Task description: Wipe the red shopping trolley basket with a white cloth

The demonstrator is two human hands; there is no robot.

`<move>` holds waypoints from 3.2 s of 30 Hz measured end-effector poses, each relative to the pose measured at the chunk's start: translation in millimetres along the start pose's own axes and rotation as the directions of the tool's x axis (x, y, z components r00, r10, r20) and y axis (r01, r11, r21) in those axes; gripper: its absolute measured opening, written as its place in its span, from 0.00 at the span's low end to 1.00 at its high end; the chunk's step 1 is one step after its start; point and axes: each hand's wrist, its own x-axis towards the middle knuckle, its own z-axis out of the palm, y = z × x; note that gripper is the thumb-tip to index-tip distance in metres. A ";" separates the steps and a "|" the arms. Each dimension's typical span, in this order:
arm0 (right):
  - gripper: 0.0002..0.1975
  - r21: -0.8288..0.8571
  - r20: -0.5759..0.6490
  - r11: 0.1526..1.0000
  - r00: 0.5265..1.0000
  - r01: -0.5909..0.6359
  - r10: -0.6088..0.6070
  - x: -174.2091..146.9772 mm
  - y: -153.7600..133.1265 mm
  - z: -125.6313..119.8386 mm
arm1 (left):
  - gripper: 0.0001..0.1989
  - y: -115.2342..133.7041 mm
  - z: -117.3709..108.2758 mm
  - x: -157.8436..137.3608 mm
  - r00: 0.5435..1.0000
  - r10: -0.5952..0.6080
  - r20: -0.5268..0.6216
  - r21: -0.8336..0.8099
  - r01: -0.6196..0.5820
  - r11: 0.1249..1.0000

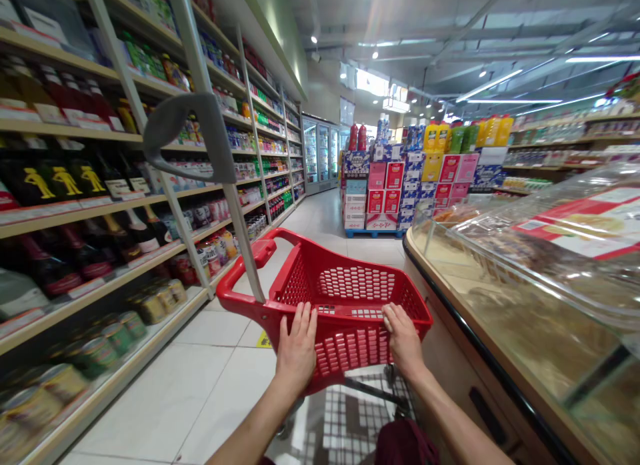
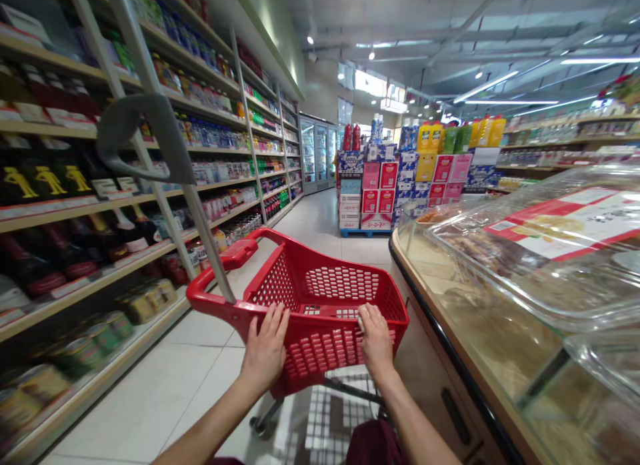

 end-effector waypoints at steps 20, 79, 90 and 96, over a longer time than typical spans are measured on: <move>0.20 0.106 0.020 0.975 0.980 0.194 -0.198 1.5 -35.3 17.1 | 0.31 1.4 1.5 -2.6 0.999 0.002 -0.036 0.030 -0.001 1.000; 0.17 0.317 -0.038 0.925 0.977 0.210 -0.209 51.2 -140.2 23.9 | 0.15 -83.9 -69.7 -0.1 0.977 -0.080 -0.196 -0.173 0.046 0.984; 0.19 0.293 -0.047 0.931 0.976 0.217 -0.213 36.1 -129.6 32.8 | 0.18 -86.5 -71.5 -7.7 0.977 -0.085 -0.193 -0.194 0.047 0.980; 0.18 0.385 -0.202 0.845 0.927 0.373 -0.317 83.6 -179.1 -33.8 | 0.19 -78.4 -76.9 -15.5 0.976 -0.098 -0.196 -0.199 0.058 0.978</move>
